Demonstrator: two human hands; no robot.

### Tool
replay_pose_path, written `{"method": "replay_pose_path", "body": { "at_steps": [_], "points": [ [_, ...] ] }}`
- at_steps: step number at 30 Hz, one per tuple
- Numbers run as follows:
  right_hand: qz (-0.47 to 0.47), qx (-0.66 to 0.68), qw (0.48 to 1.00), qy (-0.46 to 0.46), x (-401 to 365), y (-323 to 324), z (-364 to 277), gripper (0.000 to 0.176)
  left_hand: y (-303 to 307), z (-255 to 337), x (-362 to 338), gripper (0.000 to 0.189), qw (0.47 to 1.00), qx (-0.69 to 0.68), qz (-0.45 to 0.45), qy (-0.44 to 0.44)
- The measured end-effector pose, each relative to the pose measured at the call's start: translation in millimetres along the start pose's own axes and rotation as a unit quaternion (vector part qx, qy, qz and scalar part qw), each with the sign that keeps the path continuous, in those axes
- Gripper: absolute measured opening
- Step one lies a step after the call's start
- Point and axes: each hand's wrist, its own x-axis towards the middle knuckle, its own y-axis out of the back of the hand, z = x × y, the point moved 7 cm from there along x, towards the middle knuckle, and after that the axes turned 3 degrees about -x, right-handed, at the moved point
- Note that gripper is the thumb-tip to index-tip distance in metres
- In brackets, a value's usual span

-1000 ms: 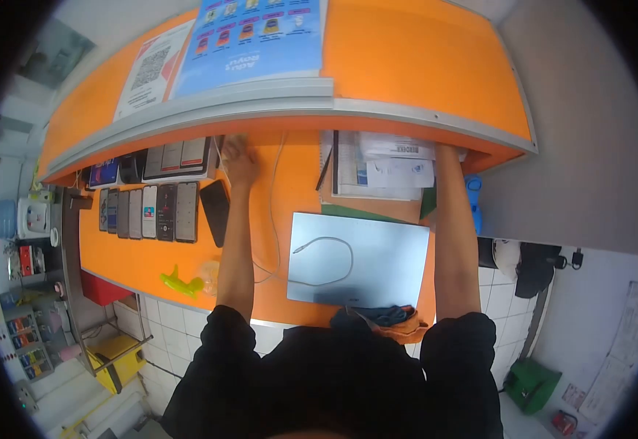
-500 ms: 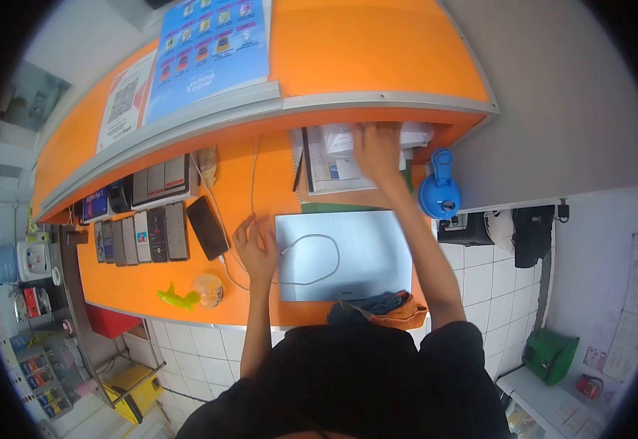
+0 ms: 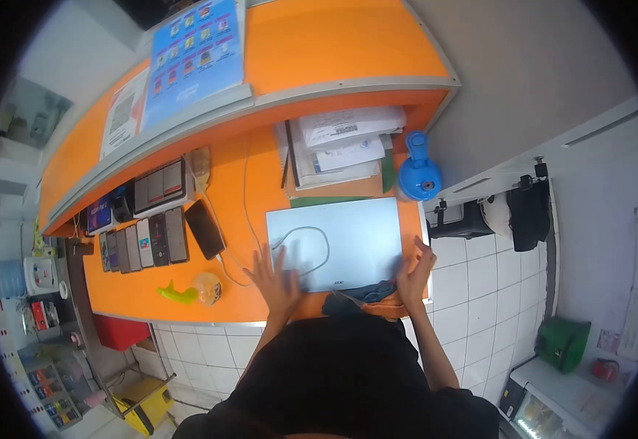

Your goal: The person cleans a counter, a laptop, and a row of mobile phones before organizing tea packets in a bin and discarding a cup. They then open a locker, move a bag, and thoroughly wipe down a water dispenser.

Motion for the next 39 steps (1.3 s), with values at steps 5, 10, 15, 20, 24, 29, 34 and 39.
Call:
{"method": "replay_pose_path", "body": {
  "at_steps": [5,10,15,20,24,29,34,39],
  "points": [
    [-0.061,0.013,0.998,-0.011,-15.0,8.7,-5.5,0.044,38.9,-40.1,-43.6,0.048,0.984,-0.001,0.148,0.098],
    [-0.309,-0.012,0.95,0.042,-60.6,-3.1,-37.2,0.088,68.7,-64.9,-104.3,0.027,0.907,0.016,0.397,0.14],
    [-0.301,-0.154,0.928,0.159,-87.4,-18.1,-38.1,0.094,67.7,-67.4,-101.8,0.025,0.87,-0.055,0.451,0.192],
    [-0.214,-0.171,0.922,0.273,-106.0,-24.3,-20.5,0.074,54.9,-68.4,16.6,0.036,0.975,0.058,0.211,0.044],
    [-0.201,-0.149,0.925,0.285,-102.3,-26.2,-20.9,0.067,31.0,-143.8,77.2,0.041,0.954,0.283,0.022,0.097],
    [-0.155,-0.085,0.946,0.272,-122.9,-34.0,-31.0,0.068,27.3,-173.2,77.0,0.042,0.85,0.467,-0.195,0.146],
    [-0.132,-0.129,0.953,0.239,-160.8,-82.4,-80.6,0.071,111.2,-71.5,30.6,0.047,0.983,0.045,0.13,-0.122],
    [-0.09,-0.164,0.959,0.211,-195.5,-141.0,-126.7,0.076,161.0,-145.4,-90.9,0.097,0.92,-0.019,0.39,-0.04]
  ]
}}
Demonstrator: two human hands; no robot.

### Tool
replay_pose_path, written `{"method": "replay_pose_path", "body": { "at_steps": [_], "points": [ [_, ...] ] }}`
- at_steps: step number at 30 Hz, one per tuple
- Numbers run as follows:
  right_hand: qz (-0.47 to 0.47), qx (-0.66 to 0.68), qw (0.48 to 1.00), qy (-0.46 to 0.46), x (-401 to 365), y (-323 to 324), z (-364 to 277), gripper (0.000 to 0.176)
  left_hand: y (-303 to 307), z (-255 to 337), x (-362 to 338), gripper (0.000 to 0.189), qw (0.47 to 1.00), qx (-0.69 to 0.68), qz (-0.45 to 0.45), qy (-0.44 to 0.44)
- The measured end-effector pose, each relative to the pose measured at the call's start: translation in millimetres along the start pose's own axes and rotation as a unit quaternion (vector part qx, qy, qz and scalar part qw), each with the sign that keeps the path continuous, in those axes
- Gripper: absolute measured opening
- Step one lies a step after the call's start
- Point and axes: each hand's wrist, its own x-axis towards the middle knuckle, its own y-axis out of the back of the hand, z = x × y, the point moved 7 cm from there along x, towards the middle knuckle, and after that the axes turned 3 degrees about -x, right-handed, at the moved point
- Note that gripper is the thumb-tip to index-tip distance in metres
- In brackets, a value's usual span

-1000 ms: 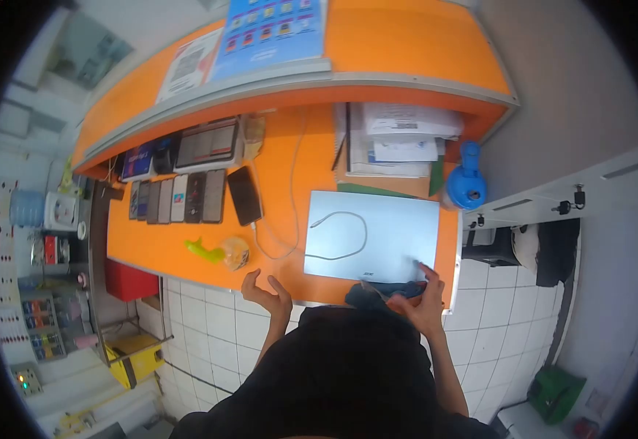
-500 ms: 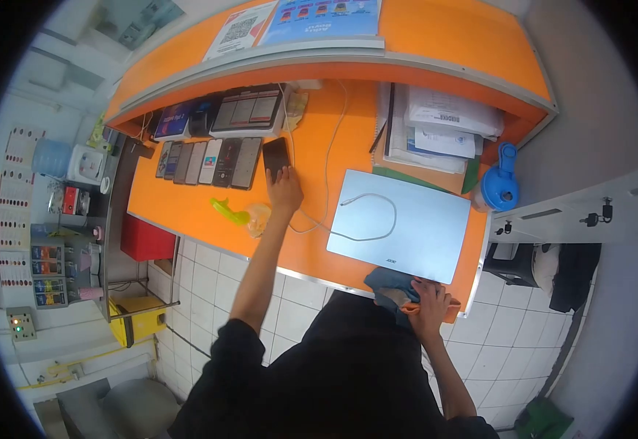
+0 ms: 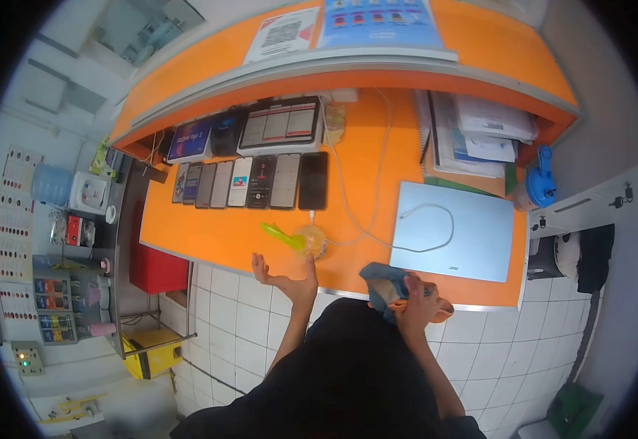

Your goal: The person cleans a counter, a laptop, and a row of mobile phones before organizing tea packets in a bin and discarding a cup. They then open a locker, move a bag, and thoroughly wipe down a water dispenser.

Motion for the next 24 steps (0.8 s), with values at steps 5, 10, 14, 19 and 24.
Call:
{"method": "replay_pose_path", "body": {
  "at_steps": [5,10,14,19,24],
  "points": [
    [0.008,0.071,0.994,0.084,14.3,-11.2,-74.8,0.072,-41.0,-58.4,7.4,0.106,0.927,-0.208,-0.143,0.277],
    [-0.123,-0.025,0.988,0.086,18.1,-39.5,-95.4,0.068,-49.2,-90.0,5.5,0.073,0.919,-0.196,-0.204,0.275],
    [-0.108,0.059,0.976,0.18,27.3,-55.1,-152.6,0.066,5.7,-127.1,-37.7,0.036,0.919,-0.202,-0.068,0.333],
    [-0.167,0.087,0.909,0.372,34.3,-103.8,-279.3,0.066,165.1,-166.7,-68.7,0.034,0.922,0.002,0.051,0.384],
    [-0.19,0.1,0.897,0.387,28.3,-184.8,-431.1,0.065,329.0,-205.5,-140.5,0.032,0.86,0.194,0.182,0.435]
  ]
}}
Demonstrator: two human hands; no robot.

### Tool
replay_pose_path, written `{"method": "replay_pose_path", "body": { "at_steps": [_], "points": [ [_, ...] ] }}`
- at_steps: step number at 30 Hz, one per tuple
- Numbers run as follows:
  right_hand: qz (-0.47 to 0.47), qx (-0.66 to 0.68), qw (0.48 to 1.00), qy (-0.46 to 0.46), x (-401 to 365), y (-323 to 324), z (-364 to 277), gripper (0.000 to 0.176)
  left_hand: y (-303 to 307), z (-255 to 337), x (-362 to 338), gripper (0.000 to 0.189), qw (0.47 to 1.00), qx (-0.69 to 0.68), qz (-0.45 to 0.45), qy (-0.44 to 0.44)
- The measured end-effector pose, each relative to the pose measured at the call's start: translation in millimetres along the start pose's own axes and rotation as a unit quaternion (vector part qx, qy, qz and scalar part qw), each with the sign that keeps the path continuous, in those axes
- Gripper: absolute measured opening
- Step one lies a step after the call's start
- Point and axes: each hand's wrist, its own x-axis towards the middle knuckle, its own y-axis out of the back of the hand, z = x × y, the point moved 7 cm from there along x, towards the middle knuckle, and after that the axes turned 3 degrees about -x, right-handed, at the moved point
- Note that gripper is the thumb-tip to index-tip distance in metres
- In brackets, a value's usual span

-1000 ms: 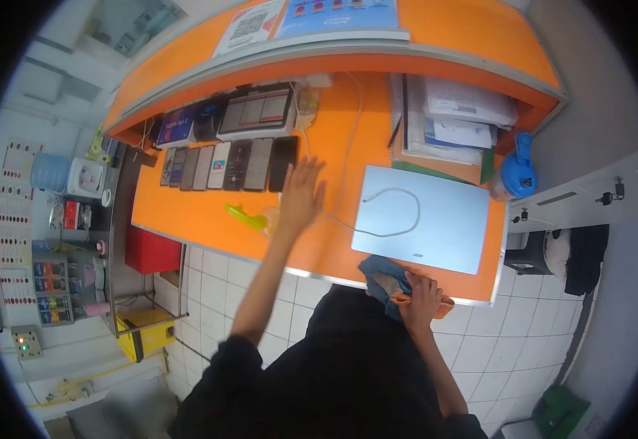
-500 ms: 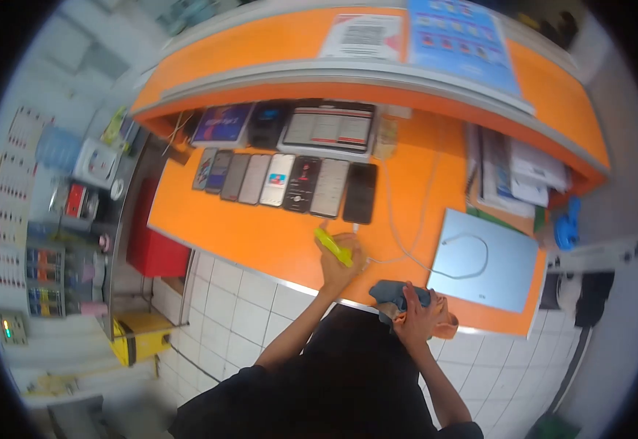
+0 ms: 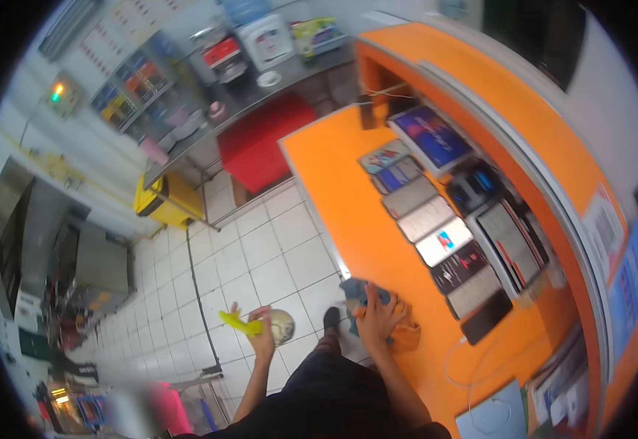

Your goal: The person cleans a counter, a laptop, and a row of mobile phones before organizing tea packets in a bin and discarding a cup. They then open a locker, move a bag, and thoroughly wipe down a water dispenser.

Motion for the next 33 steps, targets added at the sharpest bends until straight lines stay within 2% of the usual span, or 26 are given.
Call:
{"method": "replay_pose_path", "body": {
  "at_steps": [2,3,5,6,7,9,10,11,13,14,15,16,17,18,20,21,22,23,24,26,27,29,30,32,33],
  "points": [
    [0.005,0.016,1.0,0.009,54.0,-28.5,-34.5,0.064,42.2,-53.1,14.9,0.043,0.976,-0.119,0.112,0.145],
    [0.018,0.034,0.999,-0.001,83.2,-43.3,-51.1,0.064,52.9,-54.0,29.6,0.043,0.973,-0.121,0.127,0.147],
    [0.036,0.025,0.999,0.017,136.4,-67.4,-87.7,0.061,87.4,-67.1,54.6,0.063,0.943,-0.109,0.221,0.224],
    [0.037,0.004,0.999,0.009,158.1,-76.3,-106.6,0.061,98.8,-83.8,69.2,0.081,0.934,-0.106,0.279,0.197],
    [0.049,-0.015,0.999,0.0,188.8,-82.8,-124.9,0.061,103.8,-101.2,92.9,0.081,0.934,-0.111,0.285,0.187],
    [0.068,-0.02,0.997,-0.002,234.0,-110.3,-153.2,0.062,106.7,-112.8,142.9,0.09,0.958,-0.059,0.214,0.183],
    [0.055,-0.039,0.998,-0.019,256.5,-122.9,-164.8,0.062,94.8,-116.3,171.2,0.07,0.955,-0.117,0.214,0.171],
    [0.045,-0.059,0.997,-0.035,283.9,-132.5,-177.6,0.062,76.9,-133.6,202.5,0.024,0.969,-0.097,0.141,0.18],
    [0.052,-0.049,0.995,-0.072,327.3,-149.1,-192.9,0.06,29.4,-96.6,281.4,0.022,0.991,-0.078,0.034,0.099],
    [0.053,-0.041,0.992,-0.107,341.5,-155.6,-193.7,0.058,-2.5,-87.2,316.7,0.02,0.989,-0.133,-0.021,0.056],
    [0.052,-0.048,0.991,-0.11,354.9,-160.8,-197.2,0.058,-34.7,-72.8,351.3,0.025,0.987,-0.145,-0.071,-0.016],
    [0.098,-0.047,0.982,-0.156,367.9,-159.6,-195.0,0.057,-64.3,-52.4,382.4,0.036,0.976,-0.183,-0.106,-0.048],
    [0.146,-0.043,0.968,-0.2,381.7,-158.8,-193.1,0.057,-92.2,-30.3,410.5,0.032,0.962,-0.203,-0.163,-0.077],
    [0.152,-0.045,0.966,-0.203,398.4,-158.6,-195.8,0.057,-120.8,-12.6,433.5,0.027,0.944,-0.222,-0.219,-0.108],
    [0.236,-0.03,0.921,-0.31,414.2,-147.7,-180.2,0.058,-205.0,-27.6,468.0,0.049,0.917,-0.181,-0.251,-0.25],
    [0.309,0.027,0.914,-0.261,423.3,-147.5,-170.9,0.058,-231.1,-23.4,481.5,0.049,0.916,-0.184,-0.251,-0.253],
    [0.378,0.084,0.899,-0.207,426.7,-150.3,-162.4,0.058,-255.4,-23.7,496.8,0.065,0.913,-0.238,-0.263,-0.202],
    [0.387,0.08,0.9,-0.184,430.7,-144.7,-165.4,0.057,-275.0,-25.5,511.9,0.08,0.905,-0.29,-0.273,-0.149],
    [0.395,0.077,0.902,-0.159,434.0,-137.5,-168.7,0.057,-288.6,-24.1,524.7,0.08,0.905,-0.291,-0.272,-0.148],
    [0.377,0.115,0.909,-0.135,441.4,-149.6,-152.4,0.057,-312.3,-14.3,539.1,0.108,0.901,-0.163,-0.315,-0.251],
    [0.342,0.069,0.926,-0.143,446.4,-153.3,-151.9,0.057,-315.1,-13.6,555.3,0.108,0.903,-0.16,-0.311,-0.249],
    [0.269,-0.038,0.949,-0.163,451.3,-147.7,-166.4,0.058,-331.7,-14.7,568.0,0.12,0.827,-0.135,-0.509,-0.2],
    [0.231,-0.103,0.952,-0.172,452.4,-145.3,-172.9,0.059,-325.0,-16.2,586.7,0.12,0.828,-0.135,-0.508,-0.194],
    [0.22,-0.099,0.956,-0.17,450.1,-152.3,-159.7,0.06,-309.5,-16.3,614.9,0.116,0.765,-0.072,-0.561,-0.308],
    [0.212,-0.092,0.958,-0.172,450.6,-155.5,-151.6,0.062,-310.1,-25.0,644.2,0.116,0.765,-0.075,-0.561,-0.308]
  ]
}}
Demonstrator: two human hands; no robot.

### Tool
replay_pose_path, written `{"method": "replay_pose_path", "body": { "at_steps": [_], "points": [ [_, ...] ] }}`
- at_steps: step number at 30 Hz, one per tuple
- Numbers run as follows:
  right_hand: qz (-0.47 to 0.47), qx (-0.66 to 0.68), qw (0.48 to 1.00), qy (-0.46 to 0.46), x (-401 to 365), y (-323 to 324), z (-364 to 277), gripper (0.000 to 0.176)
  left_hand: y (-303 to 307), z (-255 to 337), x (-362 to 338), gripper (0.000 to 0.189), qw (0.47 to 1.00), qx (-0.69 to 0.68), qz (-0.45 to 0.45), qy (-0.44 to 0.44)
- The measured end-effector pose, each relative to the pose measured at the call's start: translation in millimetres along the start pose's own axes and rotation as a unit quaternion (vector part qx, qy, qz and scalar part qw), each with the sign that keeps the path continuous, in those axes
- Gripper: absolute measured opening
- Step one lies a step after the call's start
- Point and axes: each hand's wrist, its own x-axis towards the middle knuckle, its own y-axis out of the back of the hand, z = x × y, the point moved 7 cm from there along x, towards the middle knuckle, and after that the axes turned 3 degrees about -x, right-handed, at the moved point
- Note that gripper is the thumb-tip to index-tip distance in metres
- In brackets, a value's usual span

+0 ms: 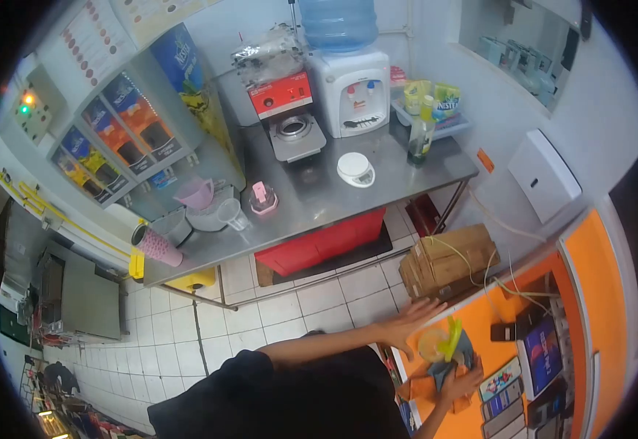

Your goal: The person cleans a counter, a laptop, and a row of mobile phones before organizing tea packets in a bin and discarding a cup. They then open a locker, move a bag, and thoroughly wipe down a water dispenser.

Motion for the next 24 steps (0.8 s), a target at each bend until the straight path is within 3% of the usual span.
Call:
{"method": "replay_pose_path", "body": {
  "at_steps": [2,3,4,5,6,7,8,9,10,11,13,15,17,19,20,21,22,23,24],
  "points": [
    [0.015,0.05,0.999,-0.013,-0.4,3.0,6.7,0.062,69.5,-41.1,-1.7,0.107,0.981,-0.058,0.13,-0.13],
    [0.03,0.101,0.994,-0.027,-1.7,7.0,8.6,0.062,94.5,-100.0,-6.7,0.097,0.964,-0.131,0.232,-0.023],
    [0.03,0.098,0.994,-0.031,-2.7,9.5,6.2,0.062,130.0,-161.9,-21.0,0.095,0.924,-0.04,0.371,0.09],
    [0.014,0.099,0.992,-0.075,-3.5,11.5,10.1,0.066,174.2,-222.4,-32.8,0.091,0.842,-0.214,0.453,0.2],
    [0.0,0.099,0.988,-0.118,-4.0,14.0,19.1,0.07,213.5,-297.4,-51.6,0.088,0.756,-0.21,0.549,0.286],
    [0.003,0.093,0.988,-0.12,-4.9,21.2,39.4,0.07,265.2,-314.9,-71.3,0.076,0.719,-0.228,0.565,0.333],
    [-0.112,0.105,0.972,-0.176,-12.8,10.2,83.3,0.079,294.3,-390.5,-77.5,0.058,0.617,-0.384,0.639,0.253],
    [-0.225,0.118,0.939,-0.232,-18.2,-1.3,109.2,0.089,328.9,-390.4,-82.4,0.049,0.599,-0.419,0.66,0.17],
    [-0.228,-0.037,0.937,-0.261,-7.9,11.0,121.7,0.089,361.0,-382.9,-82.6,0.041,0.577,-0.451,0.676,0.084],
    [-0.23,-0.194,0.911,-0.283,-1.4,38.2,129.4,0.09,372.9,-384.8,-79.8,0.041,0.581,-0.456,0.668,0.086],
    [-0.169,-0.177,0.901,-0.358,76.5,117.4,-6.5,0.087,367.0,-397.6,-88.3,0.035,0.531,-0.479,0.685,0.139],
    [0.029,-0.13,0.96,-0.247,116.2,143.2,-92.9,0.079,384.2,-402.6,-87.3,0.036,0.556,-0.463,0.682,0.106],
    [0.089,-0.057,0.966,-0.236,167.6,139.1,-207.5,0.067,402.9,-410.5,-83.5,0.036,0.57,-0.448,0.684,0.075],
    [0.108,0.077,0.98,-0.147,209.6,84.8,-277.5,0.056,428.5,-427.4,-80.3,0.037,0.541,-0.464,0.7,0.055],
    [0.033,0.158,0.979,-0.127,230.4,39.5,-292.6,0.051,441.0,-441.8,-78.8,0.037,0.538,-0.465,0.701,0.06],
    [0.006,0.097,0.995,0.032,250.0,5.7,-352.1,0.047,453.2,-457.4,-77.9,0.04,0.54,-0.46,0.702,0.071],
    [-0.045,0.13,0.99,0.045,260.0,-34.3,-393.1,0.037,463.0,-470.4,-78.1,0.043,0.54,-0.456,0.703,0.081],
    [-0.136,0.23,0.963,0.028,265.0,-85.6,-415.7,0.04,471.7,-479.2,-80.1,0.043,0.535,-0.457,0.706,0.083],
    [-0.183,0.198,0.956,0.115,269.5,-112.1,-461.5,0.043,475.0,-489.8,-79.2,0.049,0.538,-0.475,0.682,0.136]
  ]
}}
